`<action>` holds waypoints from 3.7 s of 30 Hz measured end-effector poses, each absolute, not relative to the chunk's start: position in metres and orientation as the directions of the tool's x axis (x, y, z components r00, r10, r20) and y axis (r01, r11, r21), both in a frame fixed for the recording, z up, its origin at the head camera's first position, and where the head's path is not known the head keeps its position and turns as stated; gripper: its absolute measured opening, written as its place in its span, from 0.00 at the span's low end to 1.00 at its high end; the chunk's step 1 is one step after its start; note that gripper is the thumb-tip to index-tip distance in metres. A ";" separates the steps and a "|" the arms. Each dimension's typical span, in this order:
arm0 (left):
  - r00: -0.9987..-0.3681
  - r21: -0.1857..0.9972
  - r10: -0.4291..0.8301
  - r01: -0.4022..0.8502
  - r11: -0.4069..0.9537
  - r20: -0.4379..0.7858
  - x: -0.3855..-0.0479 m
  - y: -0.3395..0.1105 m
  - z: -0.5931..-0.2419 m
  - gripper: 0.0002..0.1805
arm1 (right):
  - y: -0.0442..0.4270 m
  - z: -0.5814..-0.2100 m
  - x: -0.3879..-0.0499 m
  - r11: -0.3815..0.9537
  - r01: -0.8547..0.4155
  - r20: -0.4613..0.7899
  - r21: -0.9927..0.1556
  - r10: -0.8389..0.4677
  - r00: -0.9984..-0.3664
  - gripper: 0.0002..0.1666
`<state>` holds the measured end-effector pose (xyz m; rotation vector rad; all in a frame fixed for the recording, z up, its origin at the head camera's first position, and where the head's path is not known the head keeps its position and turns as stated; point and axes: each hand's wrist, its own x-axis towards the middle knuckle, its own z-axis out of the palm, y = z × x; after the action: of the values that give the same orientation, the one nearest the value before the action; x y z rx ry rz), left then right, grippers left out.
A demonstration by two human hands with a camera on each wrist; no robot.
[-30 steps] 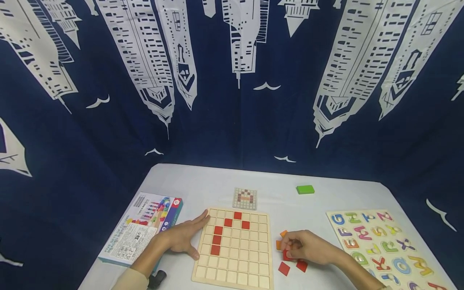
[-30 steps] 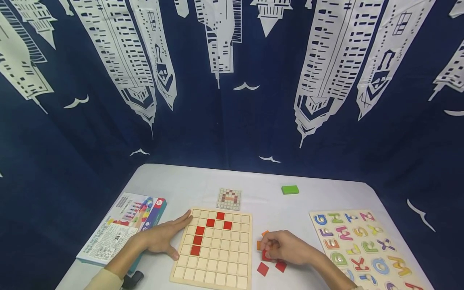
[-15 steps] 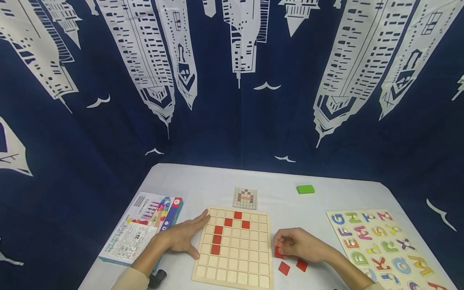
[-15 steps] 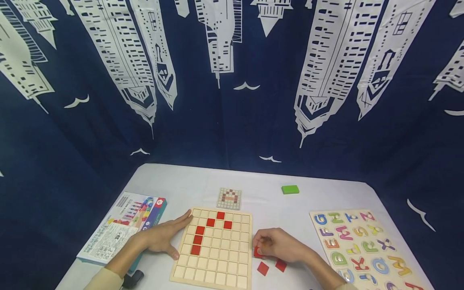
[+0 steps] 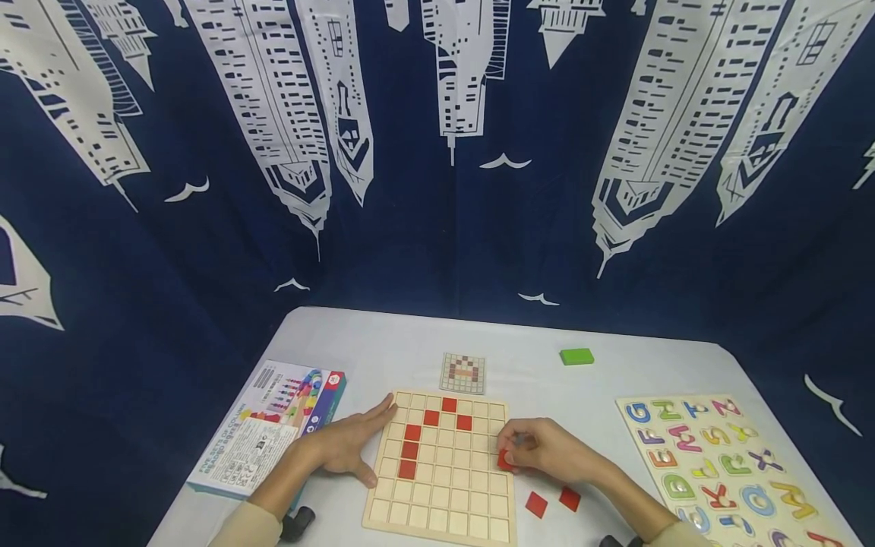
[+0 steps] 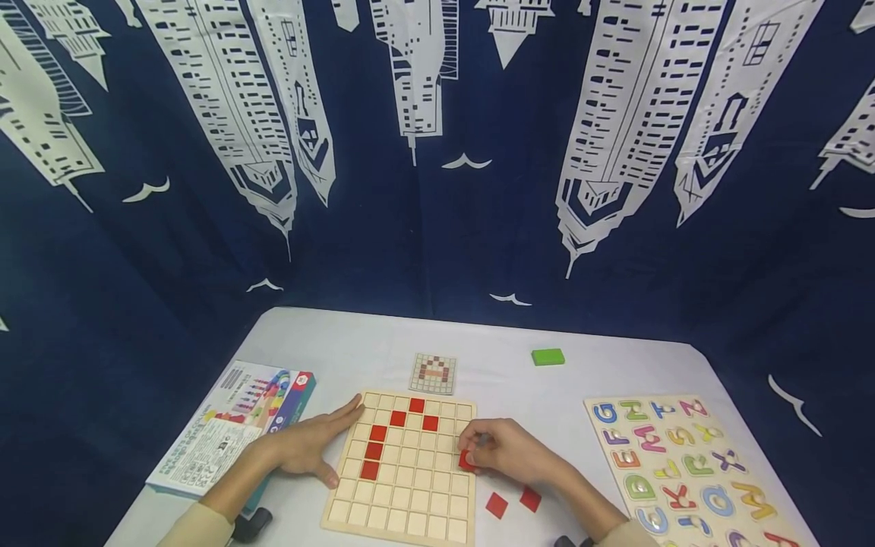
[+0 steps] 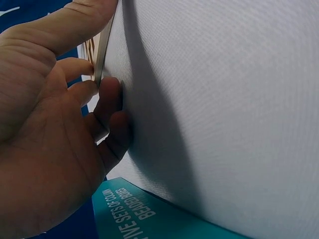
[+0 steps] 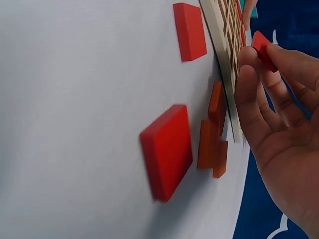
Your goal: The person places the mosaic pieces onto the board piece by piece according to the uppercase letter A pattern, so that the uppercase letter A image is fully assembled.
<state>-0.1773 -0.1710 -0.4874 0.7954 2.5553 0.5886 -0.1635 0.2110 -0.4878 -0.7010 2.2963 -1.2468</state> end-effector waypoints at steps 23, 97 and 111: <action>-0.760 0.510 0.603 0.428 0.746 -0.244 -0.176 -0.171 -0.488 0.67 | 0.190 -0.492 -0.181 0.455 -0.236 -0.066 -0.859 -0.555 -0.829 0.07; -0.756 0.502 0.610 0.442 0.744 -0.238 -0.177 -0.172 -0.491 0.67 | 0.171 -0.497 -0.195 0.626 -0.357 -0.036 -0.694 -0.525 -0.850 0.06; -0.753 0.497 0.613 0.447 0.744 -0.240 -0.178 -0.170 -0.489 0.66 | 0.171 -0.495 -0.194 0.623 -0.349 -0.040 -0.700 -0.521 -0.853 0.04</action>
<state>-0.1776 -0.1705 -0.4886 0.8123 2.5536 0.5850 -0.1944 0.1714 -0.4953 -0.7116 2.6087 -1.0498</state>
